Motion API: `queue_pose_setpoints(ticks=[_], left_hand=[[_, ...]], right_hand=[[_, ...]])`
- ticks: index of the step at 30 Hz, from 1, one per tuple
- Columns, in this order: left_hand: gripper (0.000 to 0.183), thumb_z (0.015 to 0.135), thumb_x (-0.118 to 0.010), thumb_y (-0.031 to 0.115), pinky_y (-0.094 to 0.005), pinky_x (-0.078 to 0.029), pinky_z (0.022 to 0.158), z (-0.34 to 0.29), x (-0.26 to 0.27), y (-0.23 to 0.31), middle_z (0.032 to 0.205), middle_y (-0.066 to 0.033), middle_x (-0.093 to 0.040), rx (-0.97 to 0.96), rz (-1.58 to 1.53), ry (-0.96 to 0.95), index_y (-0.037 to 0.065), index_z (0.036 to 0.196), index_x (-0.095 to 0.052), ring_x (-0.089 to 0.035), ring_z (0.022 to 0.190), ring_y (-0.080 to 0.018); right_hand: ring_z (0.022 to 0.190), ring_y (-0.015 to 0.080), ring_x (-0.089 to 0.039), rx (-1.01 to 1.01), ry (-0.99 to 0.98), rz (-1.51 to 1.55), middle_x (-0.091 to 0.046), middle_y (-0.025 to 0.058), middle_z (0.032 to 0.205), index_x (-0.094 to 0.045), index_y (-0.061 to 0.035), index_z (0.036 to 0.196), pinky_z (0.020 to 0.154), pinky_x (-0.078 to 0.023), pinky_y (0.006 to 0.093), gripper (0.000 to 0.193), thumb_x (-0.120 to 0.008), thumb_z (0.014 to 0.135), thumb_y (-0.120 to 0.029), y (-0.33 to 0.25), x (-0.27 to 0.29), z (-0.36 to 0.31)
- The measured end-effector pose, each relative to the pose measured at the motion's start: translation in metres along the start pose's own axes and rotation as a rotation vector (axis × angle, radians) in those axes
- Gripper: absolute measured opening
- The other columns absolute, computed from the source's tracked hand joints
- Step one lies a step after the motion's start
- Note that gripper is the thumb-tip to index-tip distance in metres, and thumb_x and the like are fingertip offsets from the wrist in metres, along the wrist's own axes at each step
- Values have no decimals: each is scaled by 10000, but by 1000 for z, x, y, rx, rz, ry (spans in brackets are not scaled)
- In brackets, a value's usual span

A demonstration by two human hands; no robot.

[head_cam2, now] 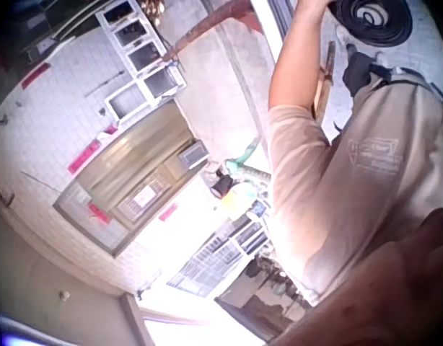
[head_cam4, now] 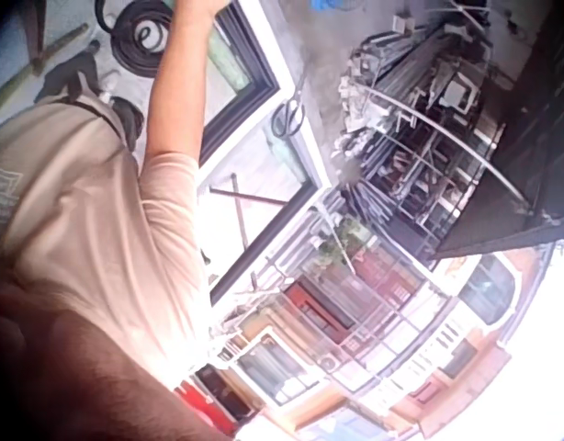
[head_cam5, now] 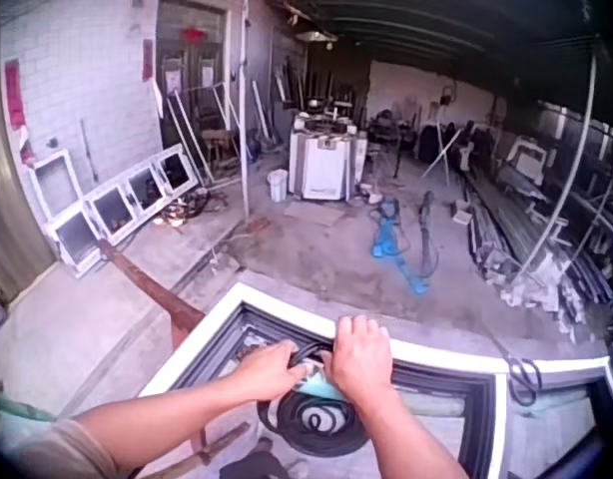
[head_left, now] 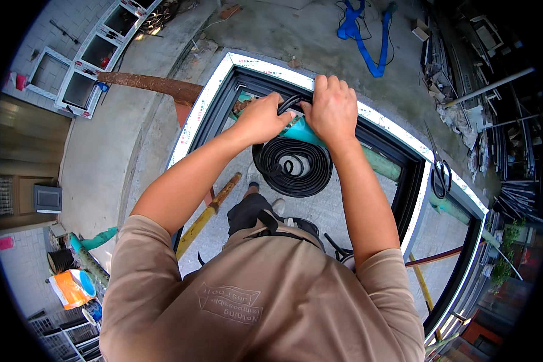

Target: The person installs a rubber seal into a metal window frame by pressing the strip into the frame groove with their hands and cutting the seal using scissors.

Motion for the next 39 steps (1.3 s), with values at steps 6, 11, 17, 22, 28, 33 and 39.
queue_pose_setpoints(ticks=[6,11,17,22,28,33,39], left_hand=[[359,1048,-803,212,-408,-608,823,-46,-11,-15,1001,-152,-818,195,-171,122,-48,1247,-658,-807,876,-241],[382,1084,-791,206,-362,-597,891,-101,-60,-40,1094,-152,-806,288,-406,244,-61,1312,-642,-779,990,-199],[401,1100,-783,321,-420,-575,822,-123,-95,-72,1024,-153,-798,357,-497,231,-31,1283,-723,-756,896,-259],[414,1116,-775,324,-398,-557,896,-124,-108,-88,1108,-130,-782,439,-518,226,-14,1352,-731,-720,1001,-226],[429,1219,-601,448,-330,-505,839,-126,-104,-61,979,-12,-646,460,-721,196,28,1274,-673,-600,899,-144],[462,1236,-517,512,-320,-482,763,-129,-96,-58,872,12,-515,485,-1008,224,62,1233,-618,-515,766,-120],[595,1225,-450,612,-300,-406,545,-122,-30,-48,784,12,-486,534,-878,19,51,1192,-644,-433,572,-99]], right_hand=[[1023,332,-712,-8,1,18,-707,117,1047,-654,-93,1085,877,-530,473,519,-988,782,-348,1,-1,-1],[1039,327,-720,-2,0,22,-721,115,1060,-660,-94,1082,892,-535,469,515,-988,784,-357,2,-1,-1],[1045,332,-722,-2,-6,17,-722,119,1064,-658,-89,1086,898,-538,475,524,-991,780,-355,6,-3,-1],[1050,342,-716,3,-29,34,-705,124,1079,-648,-81,1116,895,-545,478,548,-1000,775,-325,3,-3,0],[1044,341,-715,1,-12,27,-703,125,1077,-647,-77,1114,892,-542,475,553,-1001,778,-338,6,-2,-2],[1040,338,-714,2,-5,45,-703,123,1072,-649,-73,1112,888,-542,472,551,-998,784,-345,4,-3,-1],[1036,340,-714,-3,-5,67,-703,125,1063,-665,-64,1119,889,-545,474,565,-997,784,-374,4,0,-1]])
Point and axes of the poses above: each hand's wrist, its own z-axis towards the middle knuckle, its own x-axis out of the back of the hand, y = z × x, the point moved 5 cm from there along z, towards the middle knuckle
